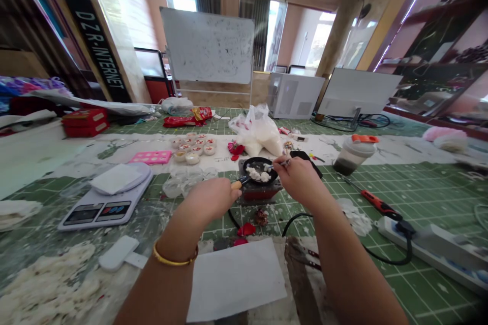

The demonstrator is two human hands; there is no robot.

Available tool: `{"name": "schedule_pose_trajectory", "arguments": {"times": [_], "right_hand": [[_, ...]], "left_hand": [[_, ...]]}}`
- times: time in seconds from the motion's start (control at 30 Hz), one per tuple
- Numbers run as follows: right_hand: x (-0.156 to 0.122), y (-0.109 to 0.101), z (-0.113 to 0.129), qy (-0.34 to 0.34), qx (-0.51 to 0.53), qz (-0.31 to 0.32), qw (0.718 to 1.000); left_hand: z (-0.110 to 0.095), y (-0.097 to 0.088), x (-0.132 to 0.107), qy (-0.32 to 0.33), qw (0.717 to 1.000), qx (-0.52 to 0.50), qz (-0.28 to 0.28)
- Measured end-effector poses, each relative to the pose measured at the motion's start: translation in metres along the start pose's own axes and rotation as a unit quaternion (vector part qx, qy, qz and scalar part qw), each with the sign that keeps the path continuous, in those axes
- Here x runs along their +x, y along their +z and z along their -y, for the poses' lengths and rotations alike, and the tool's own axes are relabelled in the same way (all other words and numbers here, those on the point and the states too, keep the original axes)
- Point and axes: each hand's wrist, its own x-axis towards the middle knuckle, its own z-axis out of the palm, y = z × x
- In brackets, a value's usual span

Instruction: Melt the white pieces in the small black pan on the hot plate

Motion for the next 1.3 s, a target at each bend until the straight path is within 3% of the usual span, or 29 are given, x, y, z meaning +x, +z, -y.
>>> {"name": "schedule_pose_trajectory", "arguments": {"times": [0.17,0.3,0.47,0.63,0.8,0.93,1.07,1.3], "right_hand": [[-0.0018,0.0014,0.0028,-0.040,0.026,0.006,0.999],[-0.0018,0.0014,0.0014,-0.012,0.013,-0.001,1.000],[-0.0043,-0.0020,0.0017,-0.052,0.035,0.007,0.998],[-0.0040,-0.0021,0.0004,-0.035,0.013,0.007,0.999],[-0.0048,-0.0027,0.0019,-0.065,0.097,0.004,0.993],[-0.0052,-0.0032,0.0014,-0.040,0.095,0.004,0.995],[-0.0036,-0.0009,0.0006,-0.072,0.125,0.003,0.989],[0.0019,0.0027,-0.0018,-0.006,0.100,0.013,0.995]], "left_hand": [[-0.0007,-0.0001,-0.0013,-0.001,1.000,0.000,-0.001],[-0.0003,0.0011,-0.0007,0.002,1.000,0.006,-0.007],[-0.0010,0.0005,-0.0005,0.002,1.000,0.003,-0.001],[-0.0012,0.0005,-0.0004,0.003,1.000,0.008,-0.002],[-0.0005,0.0018,0.0008,0.004,1.000,0.007,-0.003],[-0.0004,0.0027,0.0016,-0.005,1.000,0.007,-0.008],[-0.0012,0.0019,0.0014,0.000,1.000,0.008,0.000],[-0.0024,-0.0003,0.0010,-0.003,1.000,0.008,-0.005]]}}
